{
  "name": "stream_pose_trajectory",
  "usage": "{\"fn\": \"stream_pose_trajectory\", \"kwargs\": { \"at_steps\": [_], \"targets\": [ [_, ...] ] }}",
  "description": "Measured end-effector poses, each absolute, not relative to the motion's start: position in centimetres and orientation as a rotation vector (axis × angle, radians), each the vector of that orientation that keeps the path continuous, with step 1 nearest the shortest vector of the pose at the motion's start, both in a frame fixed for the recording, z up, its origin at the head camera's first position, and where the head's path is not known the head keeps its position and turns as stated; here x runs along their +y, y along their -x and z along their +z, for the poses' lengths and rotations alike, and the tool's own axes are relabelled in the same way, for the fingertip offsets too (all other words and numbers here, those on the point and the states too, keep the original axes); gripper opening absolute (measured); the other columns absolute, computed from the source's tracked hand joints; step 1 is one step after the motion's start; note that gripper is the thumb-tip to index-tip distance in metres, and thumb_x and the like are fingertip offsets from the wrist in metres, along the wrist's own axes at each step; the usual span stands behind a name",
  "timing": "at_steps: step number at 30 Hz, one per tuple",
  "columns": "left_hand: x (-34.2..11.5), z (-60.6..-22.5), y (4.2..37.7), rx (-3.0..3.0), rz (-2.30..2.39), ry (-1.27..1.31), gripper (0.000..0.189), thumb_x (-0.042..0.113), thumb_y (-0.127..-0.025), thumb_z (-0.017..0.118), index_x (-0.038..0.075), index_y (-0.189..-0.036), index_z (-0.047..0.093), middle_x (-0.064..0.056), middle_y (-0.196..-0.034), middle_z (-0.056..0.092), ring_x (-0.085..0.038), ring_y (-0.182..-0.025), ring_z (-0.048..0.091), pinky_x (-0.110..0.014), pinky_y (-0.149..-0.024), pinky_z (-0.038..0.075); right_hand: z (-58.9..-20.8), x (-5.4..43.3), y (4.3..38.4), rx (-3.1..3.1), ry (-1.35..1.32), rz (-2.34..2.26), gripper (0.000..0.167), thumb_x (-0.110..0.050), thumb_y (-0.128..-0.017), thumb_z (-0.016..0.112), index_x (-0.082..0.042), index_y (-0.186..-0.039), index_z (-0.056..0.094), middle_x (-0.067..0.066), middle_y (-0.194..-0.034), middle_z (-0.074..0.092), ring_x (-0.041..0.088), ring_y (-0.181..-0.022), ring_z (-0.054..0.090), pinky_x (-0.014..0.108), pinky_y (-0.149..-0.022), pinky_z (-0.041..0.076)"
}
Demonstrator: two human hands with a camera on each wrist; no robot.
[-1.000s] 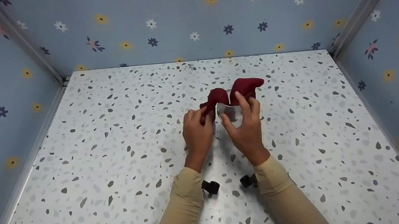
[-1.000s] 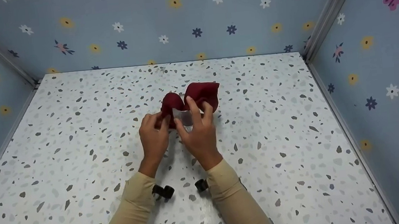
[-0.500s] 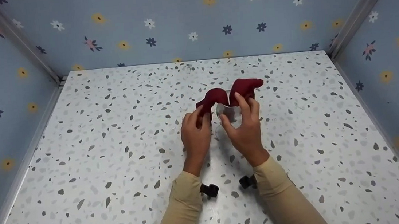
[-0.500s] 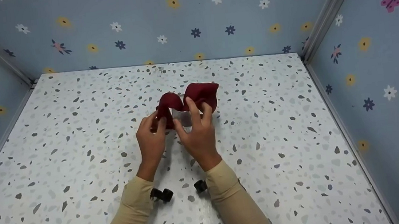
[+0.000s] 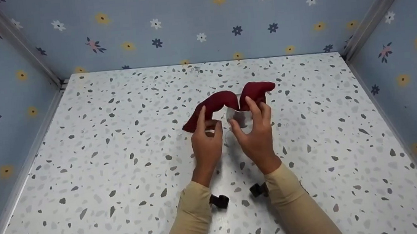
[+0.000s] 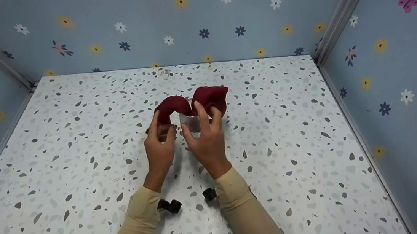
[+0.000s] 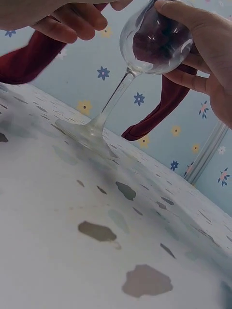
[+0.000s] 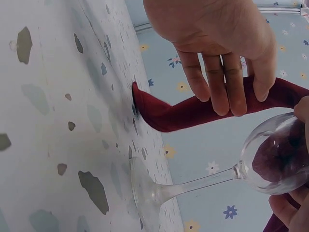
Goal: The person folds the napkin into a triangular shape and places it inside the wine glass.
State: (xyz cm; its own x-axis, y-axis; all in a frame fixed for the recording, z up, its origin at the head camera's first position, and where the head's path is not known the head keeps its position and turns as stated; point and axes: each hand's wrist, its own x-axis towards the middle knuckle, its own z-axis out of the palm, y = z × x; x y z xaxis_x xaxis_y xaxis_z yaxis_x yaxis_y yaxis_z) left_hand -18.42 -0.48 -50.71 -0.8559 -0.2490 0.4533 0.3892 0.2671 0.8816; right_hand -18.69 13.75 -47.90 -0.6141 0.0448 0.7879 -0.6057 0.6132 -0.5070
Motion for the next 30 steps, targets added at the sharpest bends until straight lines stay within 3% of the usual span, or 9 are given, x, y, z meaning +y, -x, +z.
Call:
{"fn": "stream_pose_trajectory", "kwargs": {
  "at_steps": [8,17,30],
  "targets": [
    [-0.1,-50.9,17.9,-2.016,-1.695,0.227,0.074,0.014,-0.095,0.065,0.013,-0.159,0.027,0.001,-0.112,0.070,-0.011,-0.095,0.067,-0.030,-0.074,0.056,-47.9,13.8,18.7,-2.041,-0.432,1.030,0.066,-0.026,-0.088,0.079,-0.010,-0.144,0.050,0.024,-0.127,0.045,0.029,-0.110,0.053,0.043,-0.088,0.050],
    [0.5,-51.4,17.7,-2.018,-1.631,0.366,0.095,0.014,-0.091,0.074,0.011,-0.161,0.010,0.003,-0.134,0.063,-0.011,-0.119,0.060,-0.031,-0.084,0.055,-47.8,13.8,18.7,-2.054,-0.433,1.030,0.067,-0.024,-0.088,0.078,-0.009,-0.146,0.049,0.024,-0.128,0.045,0.028,-0.108,0.055,0.042,-0.088,0.051],
    [2.1,-51.6,18.7,-1.942,-1.705,0.444,0.102,0.011,-0.091,0.075,0.003,-0.160,0.000,-0.007,-0.150,0.048,-0.020,-0.136,0.048,-0.038,-0.095,0.052,-47.6,14.0,18.7,-2.048,-0.453,1.011,0.066,-0.025,-0.088,0.078,-0.006,-0.144,0.049,0.027,-0.123,0.046,0.033,-0.101,0.056,0.045,-0.084,0.052]
  ]
}}
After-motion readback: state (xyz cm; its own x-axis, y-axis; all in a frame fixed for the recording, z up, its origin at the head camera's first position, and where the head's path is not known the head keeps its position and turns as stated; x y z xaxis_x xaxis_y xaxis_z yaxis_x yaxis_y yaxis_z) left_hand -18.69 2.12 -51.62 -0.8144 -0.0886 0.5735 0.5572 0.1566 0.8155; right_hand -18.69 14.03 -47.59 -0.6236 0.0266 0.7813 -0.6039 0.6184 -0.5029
